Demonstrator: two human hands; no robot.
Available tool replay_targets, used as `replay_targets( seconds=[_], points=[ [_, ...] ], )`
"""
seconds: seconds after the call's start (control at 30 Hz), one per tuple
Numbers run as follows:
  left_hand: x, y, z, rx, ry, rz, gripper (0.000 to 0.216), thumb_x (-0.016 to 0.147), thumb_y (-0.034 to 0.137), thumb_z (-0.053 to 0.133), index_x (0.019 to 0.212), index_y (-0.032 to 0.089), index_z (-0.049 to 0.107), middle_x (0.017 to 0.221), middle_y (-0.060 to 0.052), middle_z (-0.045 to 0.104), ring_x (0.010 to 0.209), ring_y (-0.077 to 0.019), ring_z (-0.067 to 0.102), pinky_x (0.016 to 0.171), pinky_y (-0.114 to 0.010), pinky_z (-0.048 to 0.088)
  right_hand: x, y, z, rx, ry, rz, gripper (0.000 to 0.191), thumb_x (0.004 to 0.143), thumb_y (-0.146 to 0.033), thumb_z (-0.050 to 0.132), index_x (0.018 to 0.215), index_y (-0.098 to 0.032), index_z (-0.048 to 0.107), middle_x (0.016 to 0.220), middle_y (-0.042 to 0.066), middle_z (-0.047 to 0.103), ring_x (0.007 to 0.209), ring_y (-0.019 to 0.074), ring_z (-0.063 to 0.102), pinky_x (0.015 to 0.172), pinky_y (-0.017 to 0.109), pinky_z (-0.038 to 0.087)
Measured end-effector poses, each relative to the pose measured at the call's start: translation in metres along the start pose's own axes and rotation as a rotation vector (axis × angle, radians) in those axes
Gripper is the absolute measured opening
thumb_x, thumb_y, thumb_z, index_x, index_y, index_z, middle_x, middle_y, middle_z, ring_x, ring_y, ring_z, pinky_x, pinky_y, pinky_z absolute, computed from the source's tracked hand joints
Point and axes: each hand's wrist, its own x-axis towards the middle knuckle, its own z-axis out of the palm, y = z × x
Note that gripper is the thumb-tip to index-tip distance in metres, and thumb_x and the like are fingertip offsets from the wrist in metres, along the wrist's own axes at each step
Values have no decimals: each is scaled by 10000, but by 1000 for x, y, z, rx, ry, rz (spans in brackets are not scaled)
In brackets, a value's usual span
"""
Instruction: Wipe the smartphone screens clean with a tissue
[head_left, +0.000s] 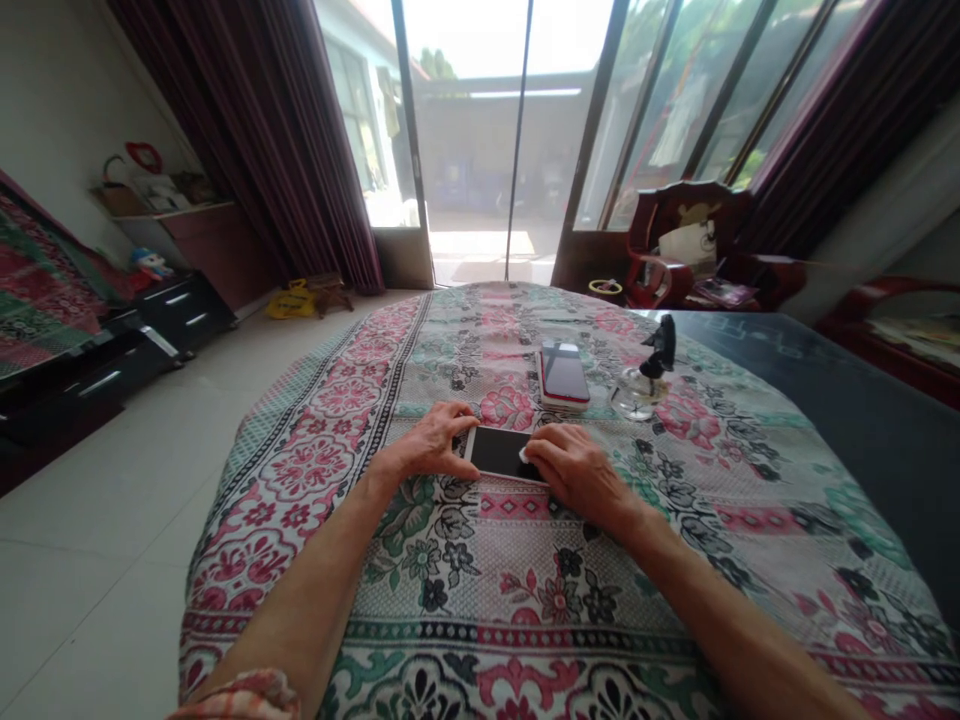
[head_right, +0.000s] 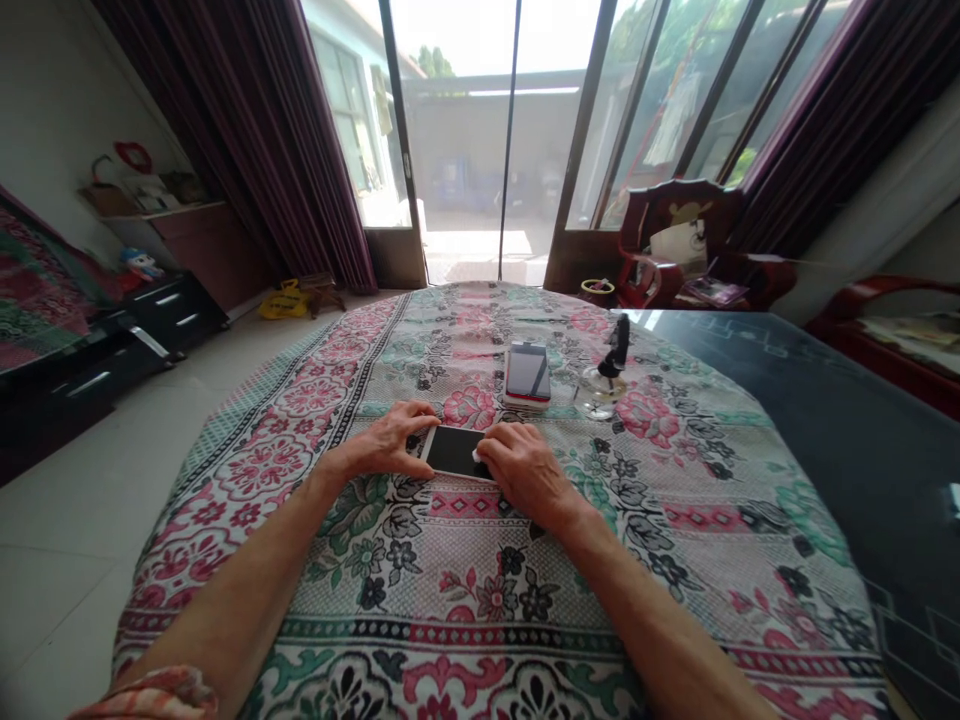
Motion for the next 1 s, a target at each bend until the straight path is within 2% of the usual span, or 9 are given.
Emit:
replay_targets(
  seconds=[0.17, 0.37, 0.6, 0.77, 1.0],
  points=[
    [-1, -2, -2, -46, -36, 1, 721, 607, 477, 785, 1236, 249, 515, 1294, -67, 448, 1218, -280, 397, 1045, -381, 357, -2, 2, -2, 67, -96, -3, 207, 941, -280, 462, 961, -238, 664, 1052, 60, 598, 940, 188, 521, 856, 358, 386],
    [-2, -5, -8, -85, -113, -11, 720, 628, 375, 777, 1272, 215, 497, 1352, -87, 403, 1275, -283, 353, 1088, -388, 310, -6, 12, -7, 167, -154, -22, 217, 932, -239, 467, 930, -246, 684, 955, 46, 602, 838, 156, 523, 776, 316, 411],
    [-3, -10, -3, -89, -99, -7, 706, 628, 379, 761, 1270, 254, 493, 1363, -67, 404, 1276, -284, 356, 1082, -400, 315, 12, -11, 11, 148, -130, -79, 244, 947, -230, 436, 878, -209, 669, 922, 62, 583, 831, 159, 505, 769, 304, 418],
    [-2, -13, 0, -92, -100, 2, 705, 624, 409, 765, 1257, 251, 499, 1360, -71, 405, 1268, -278, 370, 1076, -392, 325, 30, -23, 24, 132, -162, -138, 225, 933, -188, 452, 875, -204, 669, 914, 56, 568, 797, 150, 490, 748, 288, 410],
    [-3, -9, -5, -96, -99, 5, 680, 639, 398, 759, 1252, 243, 509, 1356, -75, 411, 1276, -283, 363, 1088, -388, 314, 22, -16, 14, 183, -193, -153, 252, 950, -195, 418, 922, -206, 668, 908, 54, 551, 804, 148, 478, 732, 272, 406]
  ],
)
